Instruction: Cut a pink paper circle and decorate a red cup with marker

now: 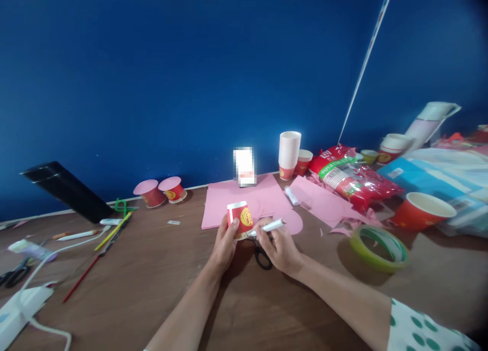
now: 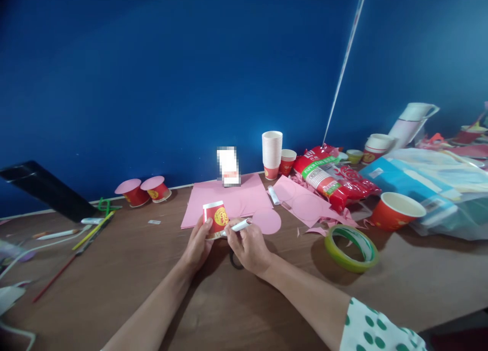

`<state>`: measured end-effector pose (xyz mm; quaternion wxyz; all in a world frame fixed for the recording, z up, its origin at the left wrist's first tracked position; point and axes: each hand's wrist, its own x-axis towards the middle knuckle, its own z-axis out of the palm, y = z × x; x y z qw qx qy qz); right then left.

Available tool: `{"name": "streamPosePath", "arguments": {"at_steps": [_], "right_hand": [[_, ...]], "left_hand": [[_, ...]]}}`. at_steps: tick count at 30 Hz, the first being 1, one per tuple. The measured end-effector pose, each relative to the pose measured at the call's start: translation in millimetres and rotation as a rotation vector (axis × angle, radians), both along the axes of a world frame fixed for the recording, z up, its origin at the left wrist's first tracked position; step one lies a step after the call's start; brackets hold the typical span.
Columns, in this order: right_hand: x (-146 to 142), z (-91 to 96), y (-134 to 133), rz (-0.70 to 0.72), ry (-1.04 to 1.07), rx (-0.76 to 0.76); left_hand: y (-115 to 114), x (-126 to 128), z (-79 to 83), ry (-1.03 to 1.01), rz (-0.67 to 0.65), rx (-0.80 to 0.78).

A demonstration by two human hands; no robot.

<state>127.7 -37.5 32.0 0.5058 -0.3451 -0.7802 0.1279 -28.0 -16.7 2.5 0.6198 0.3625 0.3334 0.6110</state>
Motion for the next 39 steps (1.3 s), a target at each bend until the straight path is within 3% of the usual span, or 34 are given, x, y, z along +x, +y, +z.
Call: {"name": "streamPosePath", "arguments": {"at_steps": [12,39], "right_hand": [[1.6,-4.8,3.4,-0.044,0.023,0.069],[1.1,-4.2,3.2,-0.039,0.039,-0.063]], "left_hand": [[-0.4,0.4,0.4,-0.007,-0.009,-0.007],[-2.4,0.7,5.7,-0.016,-0.022,0.031]]}}
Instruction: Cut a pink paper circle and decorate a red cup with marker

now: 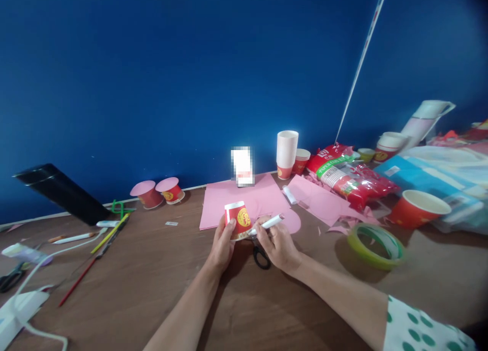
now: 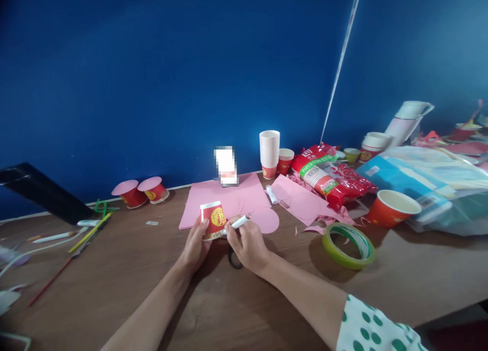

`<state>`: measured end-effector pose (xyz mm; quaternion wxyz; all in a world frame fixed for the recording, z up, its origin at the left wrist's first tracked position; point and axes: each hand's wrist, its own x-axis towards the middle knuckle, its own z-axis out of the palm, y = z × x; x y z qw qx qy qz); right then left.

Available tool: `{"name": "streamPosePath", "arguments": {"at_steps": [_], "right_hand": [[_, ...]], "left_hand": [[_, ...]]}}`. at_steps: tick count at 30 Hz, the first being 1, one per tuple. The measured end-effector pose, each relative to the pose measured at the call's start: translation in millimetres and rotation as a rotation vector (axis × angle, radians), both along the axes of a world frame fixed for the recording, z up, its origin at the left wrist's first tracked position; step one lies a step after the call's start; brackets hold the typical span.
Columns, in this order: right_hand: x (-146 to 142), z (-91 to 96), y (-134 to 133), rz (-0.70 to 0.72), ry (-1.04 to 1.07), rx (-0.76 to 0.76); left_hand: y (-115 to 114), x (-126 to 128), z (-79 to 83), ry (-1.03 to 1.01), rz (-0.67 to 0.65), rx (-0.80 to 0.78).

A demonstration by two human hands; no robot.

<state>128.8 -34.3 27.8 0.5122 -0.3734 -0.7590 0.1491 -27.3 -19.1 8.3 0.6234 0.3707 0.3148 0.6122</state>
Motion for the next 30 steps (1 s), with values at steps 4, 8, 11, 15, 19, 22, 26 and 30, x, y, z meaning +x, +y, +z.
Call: {"name": "streamPosePath", "arguments": {"at_steps": [4,8,11,15,19,22,26,30], "right_hand": [[0.2,-0.1,0.4,-0.033,0.006,0.018],[0.4,1.7,0.5,-0.059,0.015,0.018],[0.8,3.1,0.0,-0.063,0.021,0.015],[1.3,3.0,-0.5,-0.067,0.02,0.03],[1.9,2.4,-0.2,-0.063,0.021,0.025],[2.0,2.6,0.1,-0.05,0.025,0.018],[1.2,2.5,0.4,-0.037,0.022,-0.005],[0.3,1.2,1.2,-0.028,0.015,-0.007]], "left_hand": [[-0.3,-0.8,0.3,0.004,-0.005,-0.003],[0.0,-0.6,-0.6,0.011,-0.012,-0.012],[0.4,-0.5,-1.5,0.003,-0.035,0.007],[0.5,-1.1,-1.9,0.015,-0.037,0.008],[-0.4,-1.0,-0.4,0.022,-0.033,0.002],[-1.0,-0.4,0.9,0.011,-0.025,-0.006],[-0.2,-0.7,0.1,-0.005,-0.02,-0.013],[1.5,-1.8,-2.6,-0.014,-0.029,-0.007]]}}
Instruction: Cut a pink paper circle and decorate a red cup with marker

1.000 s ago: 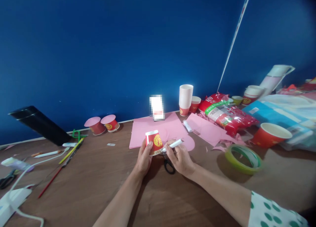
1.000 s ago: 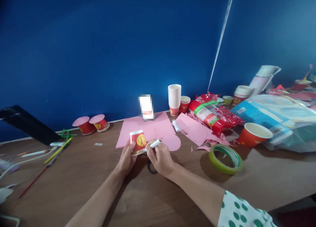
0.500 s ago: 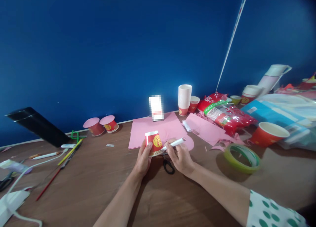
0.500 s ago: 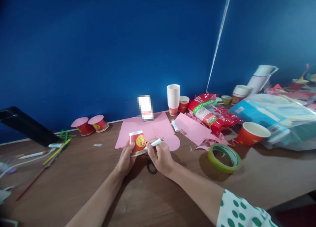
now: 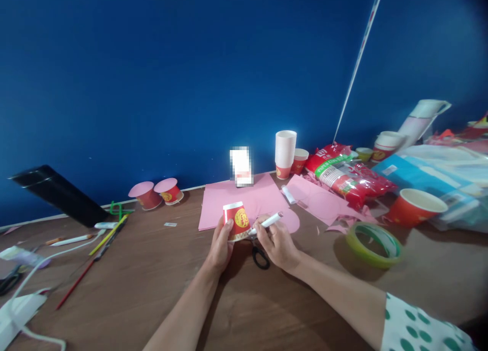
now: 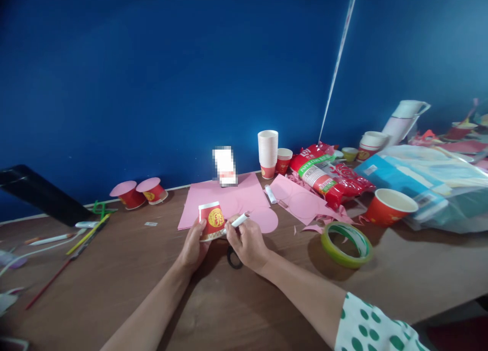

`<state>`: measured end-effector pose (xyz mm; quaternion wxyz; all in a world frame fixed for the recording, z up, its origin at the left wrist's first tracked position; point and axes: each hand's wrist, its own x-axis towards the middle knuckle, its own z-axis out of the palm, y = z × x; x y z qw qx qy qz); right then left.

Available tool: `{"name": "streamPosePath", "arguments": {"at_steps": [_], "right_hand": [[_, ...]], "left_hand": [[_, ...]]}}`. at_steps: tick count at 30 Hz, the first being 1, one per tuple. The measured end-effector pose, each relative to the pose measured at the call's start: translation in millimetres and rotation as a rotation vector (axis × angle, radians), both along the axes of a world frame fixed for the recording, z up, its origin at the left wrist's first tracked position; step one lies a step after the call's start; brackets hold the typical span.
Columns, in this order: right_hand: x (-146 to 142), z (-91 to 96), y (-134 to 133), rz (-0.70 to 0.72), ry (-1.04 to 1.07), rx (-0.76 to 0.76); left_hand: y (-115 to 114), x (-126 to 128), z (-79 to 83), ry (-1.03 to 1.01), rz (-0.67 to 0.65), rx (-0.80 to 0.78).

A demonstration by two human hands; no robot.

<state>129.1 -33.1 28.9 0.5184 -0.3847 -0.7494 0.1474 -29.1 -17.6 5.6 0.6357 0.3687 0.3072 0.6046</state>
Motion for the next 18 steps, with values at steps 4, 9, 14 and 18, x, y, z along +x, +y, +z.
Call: {"name": "streamPosePath", "arguments": {"at_steps": [4,9,14,18], "right_hand": [[-0.1,-0.7,0.8,-0.016,-0.013,0.003],[-0.4,-0.4,0.2,-0.022,-0.026,-0.003],[-0.7,0.1,-1.0,-0.028,-0.004,0.011],[0.0,-0.2,-0.3,-0.04,0.013,-0.001]], "left_hand": [[-0.4,-0.1,1.2,0.013,0.017,-0.028],[-1.8,-0.2,4.3,0.019,0.019,-0.032],[-0.8,-0.8,2.1,0.008,0.006,-0.024],[-0.9,-0.7,0.7,0.017,0.001,-0.026]]}}
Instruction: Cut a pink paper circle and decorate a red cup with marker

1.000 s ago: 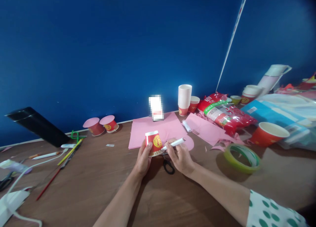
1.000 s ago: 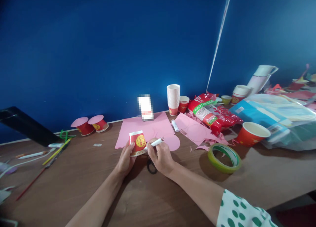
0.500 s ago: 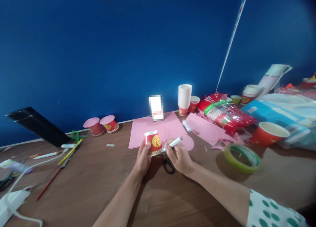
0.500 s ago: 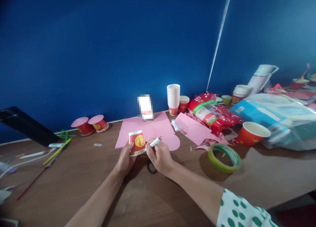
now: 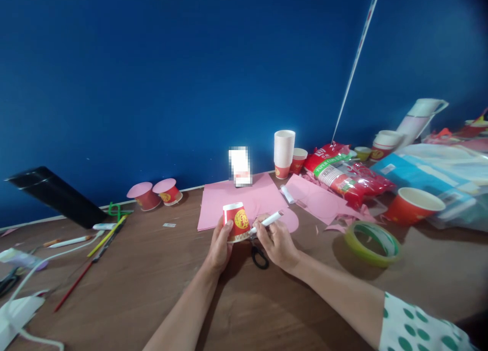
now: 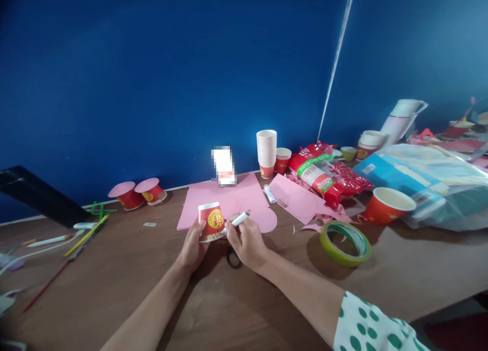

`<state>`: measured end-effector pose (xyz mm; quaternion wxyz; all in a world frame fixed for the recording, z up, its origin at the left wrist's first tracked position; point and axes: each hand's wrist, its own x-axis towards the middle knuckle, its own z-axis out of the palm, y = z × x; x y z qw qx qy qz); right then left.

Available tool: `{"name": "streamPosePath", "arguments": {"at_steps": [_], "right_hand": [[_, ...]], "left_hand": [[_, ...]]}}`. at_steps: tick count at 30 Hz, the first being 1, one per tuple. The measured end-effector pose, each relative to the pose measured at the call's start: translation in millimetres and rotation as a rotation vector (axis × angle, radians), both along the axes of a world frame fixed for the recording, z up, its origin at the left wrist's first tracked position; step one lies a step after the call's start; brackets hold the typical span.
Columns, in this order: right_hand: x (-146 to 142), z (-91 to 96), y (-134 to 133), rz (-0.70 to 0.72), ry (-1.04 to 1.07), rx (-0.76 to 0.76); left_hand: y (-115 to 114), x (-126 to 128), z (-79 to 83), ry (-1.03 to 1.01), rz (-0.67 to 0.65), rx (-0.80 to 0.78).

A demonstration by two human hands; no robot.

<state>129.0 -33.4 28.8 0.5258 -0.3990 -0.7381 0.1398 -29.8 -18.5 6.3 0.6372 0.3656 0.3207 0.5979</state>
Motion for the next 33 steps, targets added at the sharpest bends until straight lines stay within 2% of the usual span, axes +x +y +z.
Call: {"name": "streamPosePath", "arguments": {"at_steps": [16,24,33], "right_hand": [[1.1,-0.9,1.0,-0.019,0.004,0.036],[1.2,0.0,0.7,-0.014,0.011,0.031],[0.5,-1.3,0.6,0.017,0.003,-0.03]], "left_hand": [[0.7,-0.2,-2.1,-0.027,-0.035,0.017],[-1.4,0.3,2.2,-0.014,-0.028,0.024],[2.3,-1.5,-3.2,-0.027,0.006,0.014]]}}
